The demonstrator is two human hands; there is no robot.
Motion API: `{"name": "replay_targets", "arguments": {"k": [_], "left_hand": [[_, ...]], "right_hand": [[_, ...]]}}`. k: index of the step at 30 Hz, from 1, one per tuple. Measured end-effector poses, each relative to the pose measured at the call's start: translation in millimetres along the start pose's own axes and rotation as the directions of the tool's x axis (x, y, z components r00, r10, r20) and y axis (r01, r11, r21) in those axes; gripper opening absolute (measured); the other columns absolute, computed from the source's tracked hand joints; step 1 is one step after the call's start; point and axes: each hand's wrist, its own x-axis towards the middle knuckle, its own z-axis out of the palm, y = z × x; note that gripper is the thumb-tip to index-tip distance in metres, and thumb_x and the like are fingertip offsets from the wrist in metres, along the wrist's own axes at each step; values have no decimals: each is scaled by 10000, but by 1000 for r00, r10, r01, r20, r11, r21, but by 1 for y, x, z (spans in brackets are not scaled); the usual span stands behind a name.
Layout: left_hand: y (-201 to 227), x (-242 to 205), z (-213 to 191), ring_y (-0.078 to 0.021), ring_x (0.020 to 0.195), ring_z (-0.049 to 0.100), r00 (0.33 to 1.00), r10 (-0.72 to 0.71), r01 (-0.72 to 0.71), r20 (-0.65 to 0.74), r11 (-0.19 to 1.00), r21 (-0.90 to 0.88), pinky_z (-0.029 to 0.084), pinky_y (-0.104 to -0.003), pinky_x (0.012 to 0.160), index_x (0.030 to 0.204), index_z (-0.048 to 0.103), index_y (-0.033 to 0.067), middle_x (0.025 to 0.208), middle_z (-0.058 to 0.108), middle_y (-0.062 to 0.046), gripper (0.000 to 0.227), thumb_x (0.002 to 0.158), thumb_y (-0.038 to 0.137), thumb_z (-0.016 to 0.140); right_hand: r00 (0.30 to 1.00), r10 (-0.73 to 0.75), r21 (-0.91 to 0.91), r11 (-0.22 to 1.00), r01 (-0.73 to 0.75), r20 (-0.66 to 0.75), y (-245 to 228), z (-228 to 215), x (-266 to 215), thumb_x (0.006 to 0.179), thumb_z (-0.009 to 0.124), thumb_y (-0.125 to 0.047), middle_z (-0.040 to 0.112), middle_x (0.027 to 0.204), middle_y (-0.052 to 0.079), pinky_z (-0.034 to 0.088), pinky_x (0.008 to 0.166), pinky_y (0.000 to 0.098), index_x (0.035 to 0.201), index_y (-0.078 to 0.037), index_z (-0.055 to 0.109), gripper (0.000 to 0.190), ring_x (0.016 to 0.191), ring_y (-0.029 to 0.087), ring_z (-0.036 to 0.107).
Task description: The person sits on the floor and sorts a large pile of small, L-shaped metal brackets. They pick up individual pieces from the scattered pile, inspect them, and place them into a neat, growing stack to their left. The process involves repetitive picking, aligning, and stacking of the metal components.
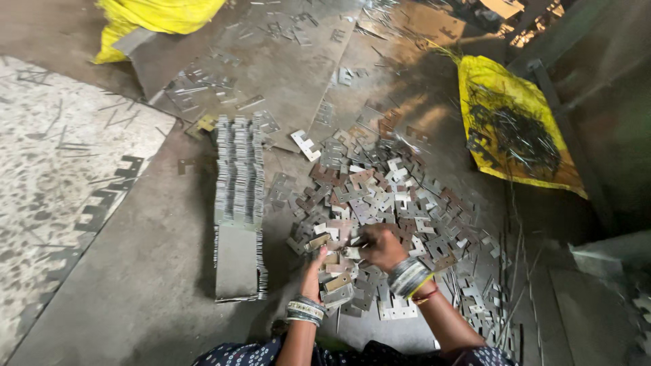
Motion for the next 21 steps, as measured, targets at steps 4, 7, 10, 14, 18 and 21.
{"name": "replay_targets", "arguments": {"k": [4, 7, 10, 14, 18, 21], "left_hand": [[16, -8, -6, -217, 923, 688, 998, 46, -44, 38, 998, -55, 611, -388, 727, 1317, 634, 95, 1116, 684, -75, 604, 778, 288, 827], [52, -25, 5, -215, 955, 710, 985, 159, -158, 65, 987, -14, 623, -379, 752, 1278, 662, 64, 1125, 715, -74, 598, 728, 181, 866], [108, -51, 11, -186, 969, 731, 947, 314, -322, 72, 919, 229, 627, -368, 790, 1205, 672, 112, 1101, 747, -61, 588, 648, 126, 860], [186, -62, 9, -159, 1022, 687, 843, 373, -538, 388, 567, 624, 548, -304, 904, 1202, 698, 51, 1121, 754, -63, 571, 688, 207, 892], [239, -60, -1, -147, 1026, 659, 902, 124, -431, 413, 302, 850, 528, -310, 912, 1207, 698, 60, 1123, 751, -40, 607, 670, 267, 893], [252, -47, -15, -176, 1027, 658, 934, -42, -334, 356, 256, 907, 536, -340, 916, 1214, 693, 63, 1133, 750, -63, 646, 649, 307, 892]], "right_hand": [[995, -22, 336, 942, -13, 99, 0, 21, 11, 792, 718, 59, 723, 883, 94, 602, 670, 336, 1011, 20, 689, 224, 762, 176, 677], [996, -70, 409, 912, 41, 55, -18, 33, 21, 770, 745, 73, 716, 969, 69, 604, 734, 325, 1068, 12, 665, 314, 857, 157, 683], [990, -125, 405, 904, 141, -64, -48, 49, 25, 718, 801, 76, 716, 1048, 51, 615, 804, 309, 1153, -24, 603, 489, 943, 135, 701], [947, -179, 363, 891, 272, -268, -77, 95, 31, 712, 820, 71, 698, 1074, 53, 590, 831, 307, 1222, -28, 558, 581, 958, 132, 673], [926, -62, 401, 889, 220, -371, -75, 155, 34, 738, 778, 47, 694, 944, 70, 594, 703, 326, 1132, -19, 579, 447, 826, 143, 678], [942, -68, 490, 840, 233, -330, -55, 182, 38, 771, 741, 58, 718, 930, 74, 570, 761, 300, 1029, 26, 598, 296, 844, 134, 682]]}}
